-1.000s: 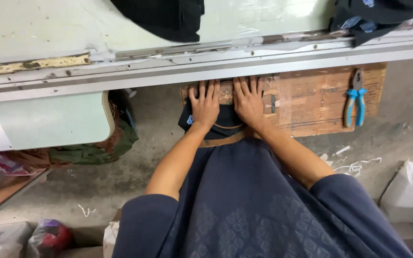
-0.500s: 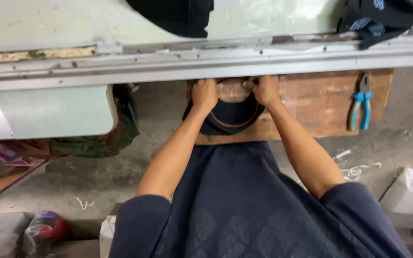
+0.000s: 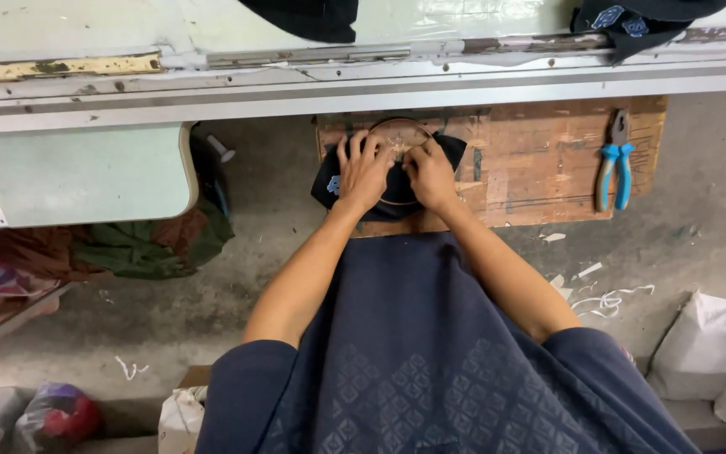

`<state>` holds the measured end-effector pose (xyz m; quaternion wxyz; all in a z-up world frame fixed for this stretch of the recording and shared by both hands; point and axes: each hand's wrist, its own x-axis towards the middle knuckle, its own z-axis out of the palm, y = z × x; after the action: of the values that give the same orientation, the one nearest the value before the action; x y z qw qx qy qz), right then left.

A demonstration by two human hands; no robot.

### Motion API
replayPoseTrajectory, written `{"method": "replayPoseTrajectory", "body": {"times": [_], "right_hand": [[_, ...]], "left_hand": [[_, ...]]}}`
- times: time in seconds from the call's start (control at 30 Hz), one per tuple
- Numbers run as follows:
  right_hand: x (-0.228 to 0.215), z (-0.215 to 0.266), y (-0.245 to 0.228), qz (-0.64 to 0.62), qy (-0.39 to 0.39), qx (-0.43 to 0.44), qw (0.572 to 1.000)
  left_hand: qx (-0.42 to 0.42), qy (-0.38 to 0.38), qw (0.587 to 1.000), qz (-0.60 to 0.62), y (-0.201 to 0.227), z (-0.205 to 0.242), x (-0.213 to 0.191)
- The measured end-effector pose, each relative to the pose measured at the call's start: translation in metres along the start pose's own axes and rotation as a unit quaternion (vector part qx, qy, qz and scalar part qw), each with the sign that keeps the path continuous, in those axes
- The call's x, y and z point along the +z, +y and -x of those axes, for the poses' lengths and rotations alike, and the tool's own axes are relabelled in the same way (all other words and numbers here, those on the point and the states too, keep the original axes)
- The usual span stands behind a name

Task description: Securing fabric cap panels into embroidery hoops using a jig on a workbench.

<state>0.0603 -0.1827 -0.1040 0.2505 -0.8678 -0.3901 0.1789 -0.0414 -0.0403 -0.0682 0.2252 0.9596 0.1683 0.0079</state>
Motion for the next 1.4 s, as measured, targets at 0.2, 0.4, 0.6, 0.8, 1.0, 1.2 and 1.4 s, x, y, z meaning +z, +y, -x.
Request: {"method": "replayPoseTrajectory", "body": {"times": [0.2, 0.4, 0.6, 0.8, 1.0, 1.2, 1.4], "right_hand": [[-0.023, -0.024, -0.027, 0.006, -0.034, 0.114, 0.993], [-0.069, -0.021, -0.045, 0.088, -0.016, 0.121, 0.989], [-0.060, -0.048, 0.008, 0.073, 0.007, 0.100, 0.992], [-0.051, -0.066, 0.023, 0.030, -0.101, 0.188, 0.977], [-0.081, -0.040, 0.027, -0.070, -0.117, 0.206, 0.969], [-0.066, -0.043, 0.030, -0.030, -0.075, 0.156, 0.984], [-0.051, -0.038, 0.034, 0.028, -0.038, 0.082, 0.996]], "left_hand": [[-0.060, -0.025, 0.998, 0.005, 0.000, -0.015, 0.004], [-0.056, -0.051, 0.997, 0.023, -0.007, -0.028, -0.022], [-0.185, -0.105, 0.971, 0.105, -0.042, -0.049, 0.003], [-0.200, -0.143, 0.963, 0.113, -0.033, -0.057, -0.012], [-0.113, -0.221, 0.967, 0.056, -0.027, -0.038, -0.072], [-0.054, -0.044, 0.997, -0.035, 0.004, -0.032, -0.018], [-0.063, -0.239, 0.969, 0.020, 0.080, -0.050, -0.057]]}}
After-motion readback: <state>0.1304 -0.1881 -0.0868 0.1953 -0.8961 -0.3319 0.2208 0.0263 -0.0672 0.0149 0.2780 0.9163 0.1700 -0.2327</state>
